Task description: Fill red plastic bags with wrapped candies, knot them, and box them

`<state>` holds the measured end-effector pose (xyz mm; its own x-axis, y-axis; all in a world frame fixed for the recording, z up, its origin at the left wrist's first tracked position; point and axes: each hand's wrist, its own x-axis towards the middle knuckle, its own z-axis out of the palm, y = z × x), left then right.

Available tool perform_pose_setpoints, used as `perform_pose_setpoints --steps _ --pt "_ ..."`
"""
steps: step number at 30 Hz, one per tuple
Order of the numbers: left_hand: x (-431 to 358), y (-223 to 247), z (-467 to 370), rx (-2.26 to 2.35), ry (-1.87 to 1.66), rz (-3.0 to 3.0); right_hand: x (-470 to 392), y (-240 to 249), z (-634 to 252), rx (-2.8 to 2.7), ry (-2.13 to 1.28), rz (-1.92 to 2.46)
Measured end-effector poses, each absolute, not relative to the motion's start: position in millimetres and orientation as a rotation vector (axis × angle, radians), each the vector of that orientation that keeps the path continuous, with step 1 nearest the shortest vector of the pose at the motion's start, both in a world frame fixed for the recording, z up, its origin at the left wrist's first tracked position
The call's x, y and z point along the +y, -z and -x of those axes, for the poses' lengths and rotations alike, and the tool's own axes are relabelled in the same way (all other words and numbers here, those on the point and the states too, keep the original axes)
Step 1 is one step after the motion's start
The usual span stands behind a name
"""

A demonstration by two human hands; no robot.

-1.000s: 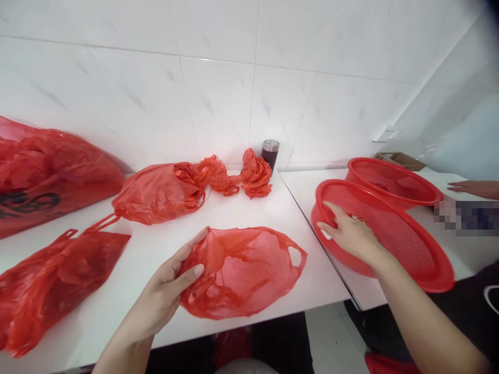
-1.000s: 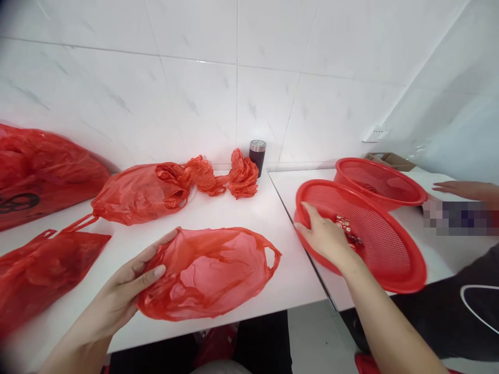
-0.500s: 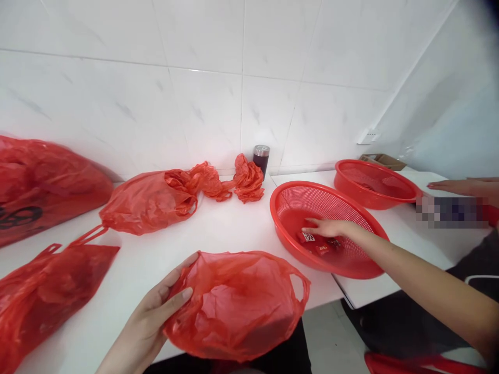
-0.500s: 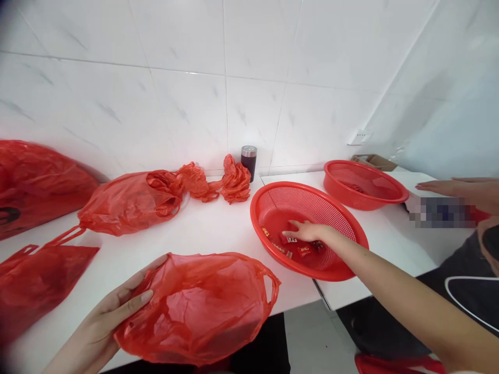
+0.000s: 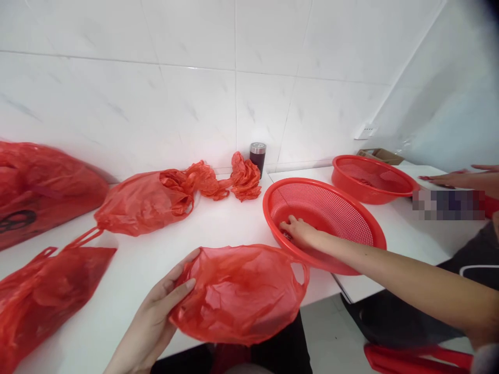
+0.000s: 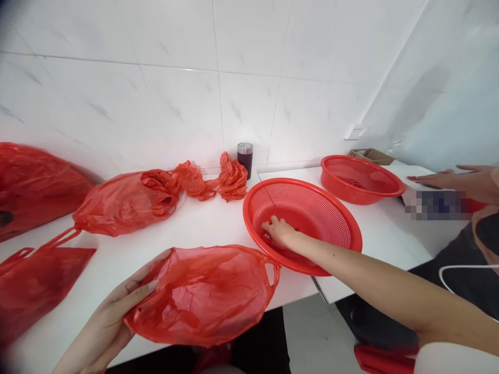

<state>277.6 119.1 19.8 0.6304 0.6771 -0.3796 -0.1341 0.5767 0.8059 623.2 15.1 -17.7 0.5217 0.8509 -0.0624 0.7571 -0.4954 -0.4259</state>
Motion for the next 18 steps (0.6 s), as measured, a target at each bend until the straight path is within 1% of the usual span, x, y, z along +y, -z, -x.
perform_pose_setpoints --steps 3,5,9,11,12,15,18 --pt "120 -15 -280 0.806 -0.639 -0.742 31 10 -634 -1.365 -0.577 2.464" --pt "119 -12 -282 0.836 -0.684 -0.704 40 -2 -643 -1.361 -0.640 2.444" --pt "118 -6 -285 0.849 -0.712 -0.683 44 -51 -642 -1.336 -0.594 2.322" --pt "118 -4 -288 0.835 -0.726 -0.667 39 -75 -622 -1.375 -0.614 2.172" --pt "119 -3 -290 0.827 -0.729 -0.659 37 -83 -607 -1.414 -0.679 2.053" --pt "119 -1 -299 0.803 -0.724 -0.638 33 -84 -553 -1.594 -0.926 1.788" --pt "119 1 -306 0.796 -0.716 -0.634 35 -65 -512 -1.805 -0.831 1.760"
